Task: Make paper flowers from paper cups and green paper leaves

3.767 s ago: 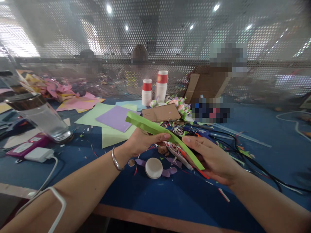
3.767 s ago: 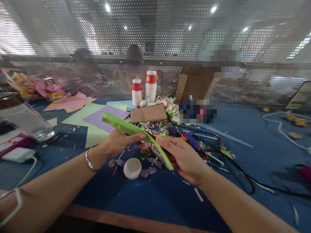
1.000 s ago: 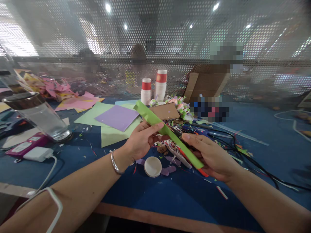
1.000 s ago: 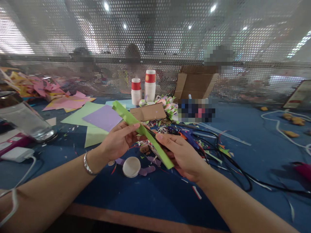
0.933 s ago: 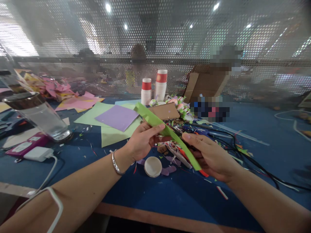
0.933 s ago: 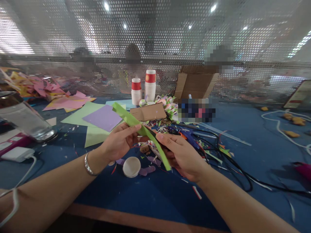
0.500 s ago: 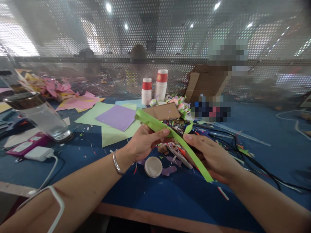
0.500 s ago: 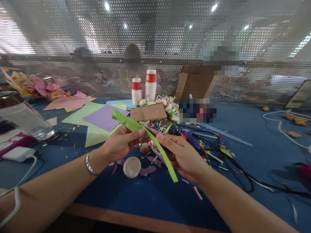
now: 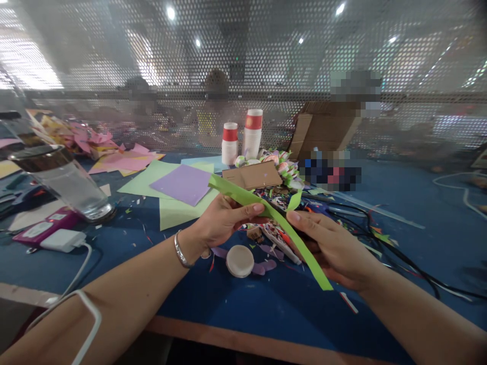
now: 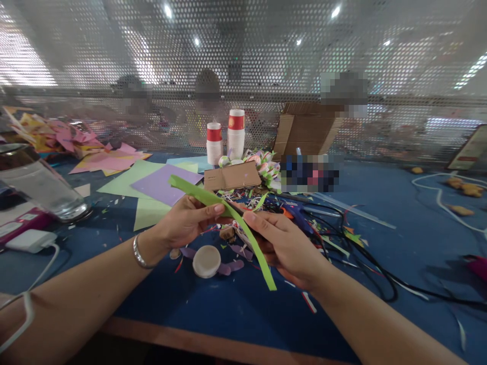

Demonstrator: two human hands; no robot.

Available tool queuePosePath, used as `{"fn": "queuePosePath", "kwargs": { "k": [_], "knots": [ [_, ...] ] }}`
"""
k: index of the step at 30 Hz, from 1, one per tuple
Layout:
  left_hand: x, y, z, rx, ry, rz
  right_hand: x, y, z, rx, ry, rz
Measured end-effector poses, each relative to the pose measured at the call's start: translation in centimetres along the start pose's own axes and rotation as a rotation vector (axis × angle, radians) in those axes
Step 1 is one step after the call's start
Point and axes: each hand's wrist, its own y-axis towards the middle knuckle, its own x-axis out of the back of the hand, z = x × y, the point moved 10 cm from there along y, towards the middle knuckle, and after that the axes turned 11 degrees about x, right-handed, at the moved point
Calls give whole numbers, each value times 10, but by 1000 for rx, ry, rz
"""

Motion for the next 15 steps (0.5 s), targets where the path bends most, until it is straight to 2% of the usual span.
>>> {"fn": "queuePosePath", "kwargs": {
  "k": [6,15],
  "knots": [
    [0,0,1,10,1,2,0,-1,0,10,-16,2],
    [-2,1,3,21,2,3,-10,1,5,40,-2,76]
  ]
}}
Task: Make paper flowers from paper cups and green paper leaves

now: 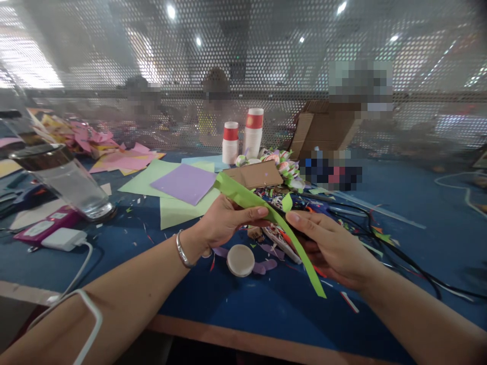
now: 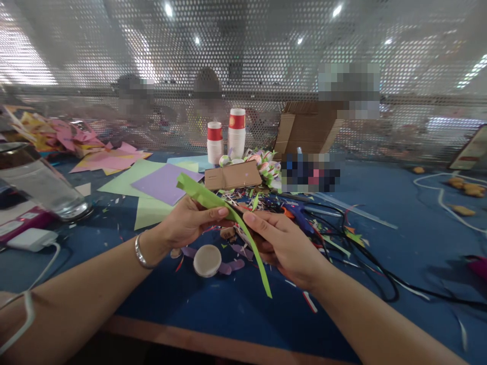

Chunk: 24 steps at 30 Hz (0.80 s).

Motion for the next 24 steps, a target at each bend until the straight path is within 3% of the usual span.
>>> {"fn": "queuePosePath", "kwargs": {
  "k": [6,24],
  "knots": [
    [3,1,1,-9,17,-48,1,0,-2,-8,5,-11],
    [2,2,2,9,36,-27,1,1,-2,0,-13,-8]
  ]
}}
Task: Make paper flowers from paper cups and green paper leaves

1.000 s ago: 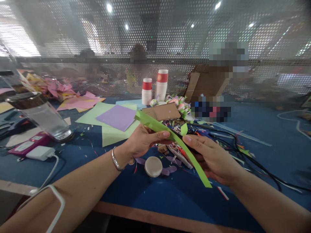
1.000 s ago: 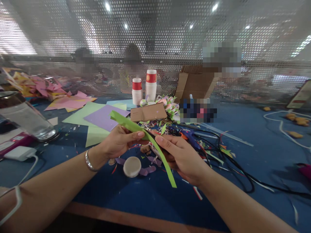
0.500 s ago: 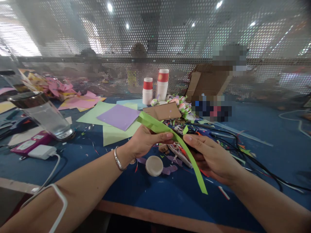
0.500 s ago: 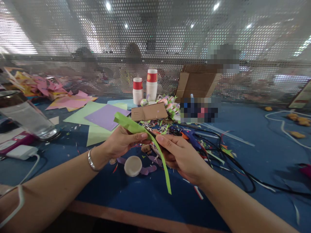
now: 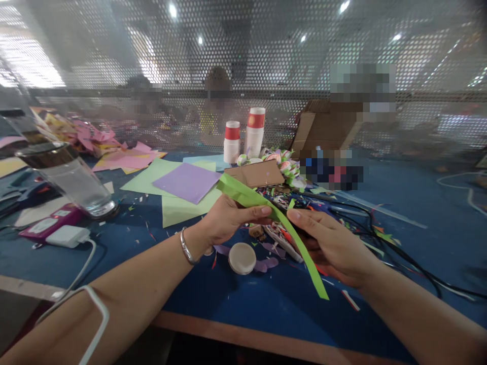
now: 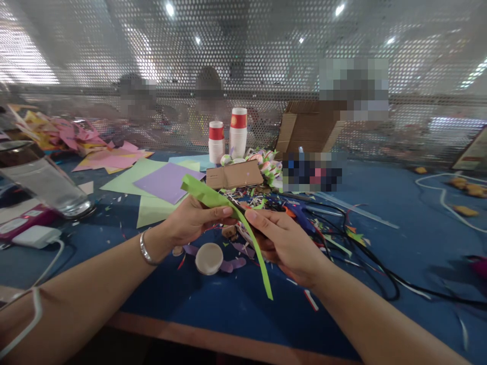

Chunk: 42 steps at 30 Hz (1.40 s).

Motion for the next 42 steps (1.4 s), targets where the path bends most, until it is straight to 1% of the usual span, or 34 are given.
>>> {"fn": "queuePosePath", "kwargs": {
  "k": [7,17,24,35,38,42],
  "knots": [
    [-3,3,2,-3,16,43,1,1,-2,-12,24,-19],
    [-3,4,4,-11,3,53,0,2,-1,-12,37,-14],
    [-2,3,3,-19,-5,47,0,1,-2,-7,86,-15],
    [-1,5,8,4,28,28,0,2,-2,-10,66,-39],
    [-2,3,6,11,34,22,4,2,-1,20,26,-59],
    [-5,-1,0,6,-64,54,5,3,3,63,-32,-60]
  ]
}}
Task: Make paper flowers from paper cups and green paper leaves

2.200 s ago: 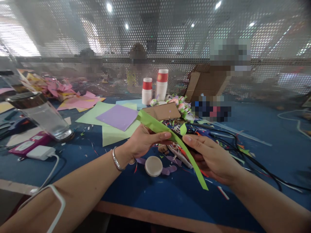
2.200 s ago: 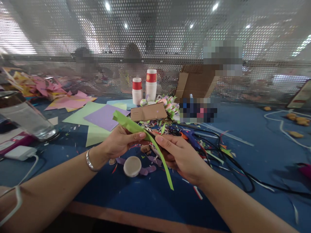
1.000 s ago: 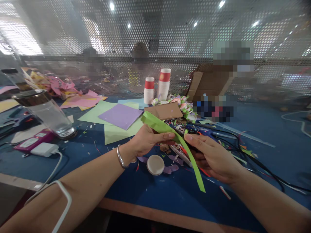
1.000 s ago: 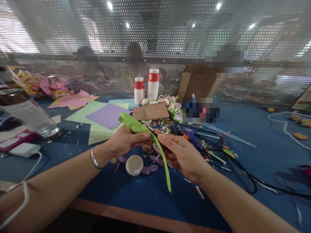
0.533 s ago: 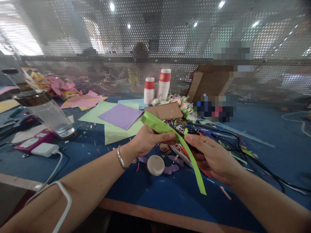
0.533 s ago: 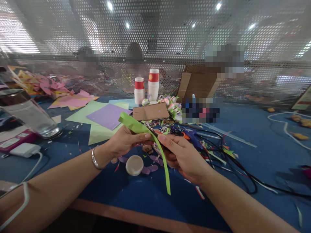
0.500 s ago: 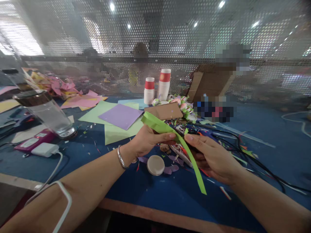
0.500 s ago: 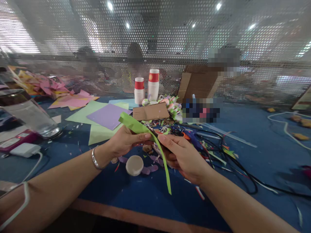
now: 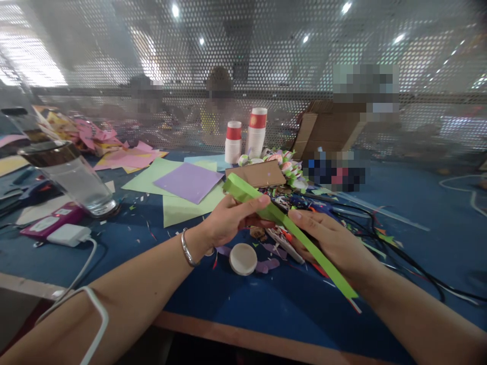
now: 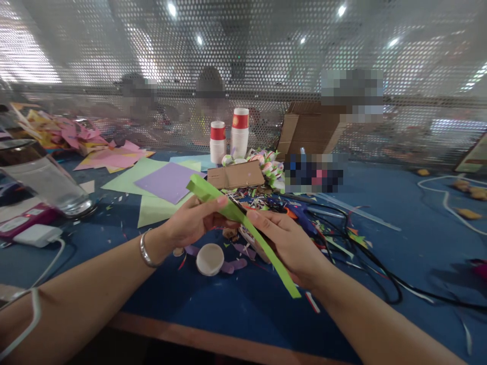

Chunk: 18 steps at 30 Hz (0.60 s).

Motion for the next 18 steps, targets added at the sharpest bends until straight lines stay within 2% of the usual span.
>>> {"fn": "queuePosePath", "kwargs": {
  "k": [4,8,14,18],
  "knots": [
    [-1,-1,-3,9,-41,-3,3,0,-4,-20,36,-10],
    [2,-2,-11,-78,79,-53,-1,1,-5,-31,108,41],
    [17,-5,-18,-137,260,-186,-1,0,-2,-34,141,17],
    [15,-8,-25,-167,325,-192,-2,0,-2,-52,123,12]
  ]
}}
